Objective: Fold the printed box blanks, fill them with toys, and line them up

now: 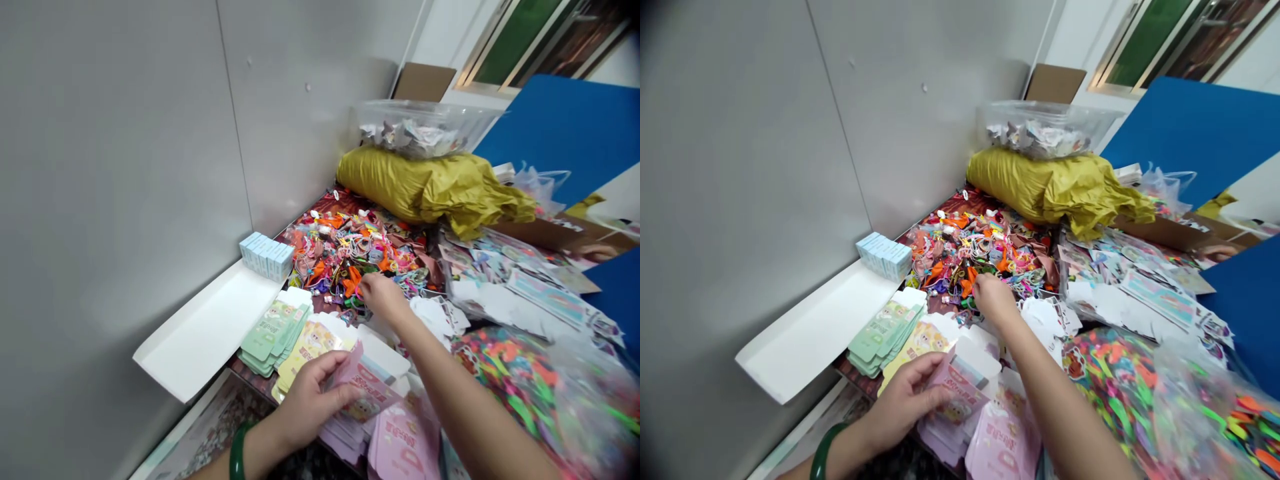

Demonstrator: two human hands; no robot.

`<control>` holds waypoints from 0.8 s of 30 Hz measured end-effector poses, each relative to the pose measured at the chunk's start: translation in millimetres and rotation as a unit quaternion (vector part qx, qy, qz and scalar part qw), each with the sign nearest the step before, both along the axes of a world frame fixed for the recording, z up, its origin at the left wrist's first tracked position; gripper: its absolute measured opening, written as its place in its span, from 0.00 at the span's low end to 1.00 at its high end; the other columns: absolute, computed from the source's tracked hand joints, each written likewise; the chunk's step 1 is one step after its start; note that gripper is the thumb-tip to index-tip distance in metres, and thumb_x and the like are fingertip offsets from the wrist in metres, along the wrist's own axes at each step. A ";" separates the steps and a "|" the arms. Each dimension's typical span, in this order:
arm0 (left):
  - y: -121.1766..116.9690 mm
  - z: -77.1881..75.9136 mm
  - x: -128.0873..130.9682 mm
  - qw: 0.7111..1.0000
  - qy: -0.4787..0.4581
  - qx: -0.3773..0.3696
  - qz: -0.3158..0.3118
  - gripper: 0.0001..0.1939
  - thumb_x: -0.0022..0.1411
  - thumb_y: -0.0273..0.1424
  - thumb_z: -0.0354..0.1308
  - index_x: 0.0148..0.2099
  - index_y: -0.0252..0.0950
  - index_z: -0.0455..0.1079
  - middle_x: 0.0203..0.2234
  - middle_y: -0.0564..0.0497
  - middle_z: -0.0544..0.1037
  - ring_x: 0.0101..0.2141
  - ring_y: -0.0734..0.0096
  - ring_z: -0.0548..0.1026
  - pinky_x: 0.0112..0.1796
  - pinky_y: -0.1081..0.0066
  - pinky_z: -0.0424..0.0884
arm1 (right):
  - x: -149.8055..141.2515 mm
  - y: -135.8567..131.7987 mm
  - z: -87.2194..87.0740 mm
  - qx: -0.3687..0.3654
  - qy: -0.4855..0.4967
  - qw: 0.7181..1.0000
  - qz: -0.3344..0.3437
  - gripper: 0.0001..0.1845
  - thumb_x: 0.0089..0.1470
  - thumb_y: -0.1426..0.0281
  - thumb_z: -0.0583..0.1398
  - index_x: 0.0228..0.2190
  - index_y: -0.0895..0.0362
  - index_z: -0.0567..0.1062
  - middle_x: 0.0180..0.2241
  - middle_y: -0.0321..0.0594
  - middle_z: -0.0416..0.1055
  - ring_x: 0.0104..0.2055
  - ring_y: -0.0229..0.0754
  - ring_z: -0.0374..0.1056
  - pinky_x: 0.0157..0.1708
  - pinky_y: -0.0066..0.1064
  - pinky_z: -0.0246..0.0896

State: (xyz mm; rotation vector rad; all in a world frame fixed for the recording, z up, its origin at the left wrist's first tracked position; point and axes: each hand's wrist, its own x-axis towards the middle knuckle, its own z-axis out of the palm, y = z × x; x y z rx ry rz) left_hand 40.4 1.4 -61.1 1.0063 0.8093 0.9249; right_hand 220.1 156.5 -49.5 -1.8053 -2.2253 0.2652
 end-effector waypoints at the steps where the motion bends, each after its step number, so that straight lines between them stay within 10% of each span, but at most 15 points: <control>1: 1.4 -0.4 -2.9 1.000 -0.001 0.000 0.005 0.17 0.54 0.32 0.66 0.47 0.36 0.75 0.40 0.50 0.79 0.42 0.63 0.74 0.45 0.69 0.68 | -7.6 6.5 -8.2 0.001 -0.002 1.000 -0.010 0.09 0.57 0.71 0.55 0.29 0.59 0.74 0.33 0.47 0.73 0.37 0.46 0.69 0.37 0.33 0.58; 7: 8.1 -7.9 -12.2 1.000 0.001 0.003 0.017 0.19 0.53 0.34 0.67 0.48 0.37 0.74 0.40 0.50 0.79 0.42 0.63 0.74 0.46 0.68 0.68 | -32.1 27.6 -34.2 0.034 0.057 0.996 -0.051 0.13 0.51 0.70 0.61 0.41 0.59 0.71 0.43 0.53 0.70 0.43 0.52 0.68 0.38 0.36 0.58; 11: 11.0 -9.4 -13.5 1.000 -0.018 -0.008 0.015 0.18 0.53 0.33 0.67 0.48 0.37 0.74 0.40 0.49 0.79 0.42 0.63 0.74 0.46 0.67 0.68 | -27.7 45.1 -29.7 0.050 0.167 0.983 -0.066 0.03 0.52 0.70 0.57 0.30 0.56 0.71 0.37 0.46 0.72 0.41 0.48 0.68 0.40 0.36 0.59; 17: 19.4 -2.8 -20.4 0.997 -0.034 -0.023 0.058 0.18 0.54 0.36 0.66 0.47 0.37 0.74 0.38 0.49 0.80 0.40 0.64 0.75 0.44 0.68 0.70 | -3.7 52.0 10.1 0.028 0.399 0.909 -0.115 0.14 0.49 0.56 0.56 0.26 0.54 0.65 0.21 0.36 0.68 0.26 0.43 0.70 0.24 0.32 0.62; 24: 22.9 -10.0 -18.6 0.997 0.003 -0.014 0.069 0.16 0.56 0.34 0.64 0.47 0.37 0.73 0.40 0.49 0.79 0.41 0.64 0.75 0.42 0.69 0.70 | 13.4 -12.4 77.8 -0.069 0.622 0.776 -0.074 0.19 0.36 0.62 0.70 0.28 0.56 0.70 0.22 0.32 0.70 0.24 0.36 0.72 0.19 0.21 0.62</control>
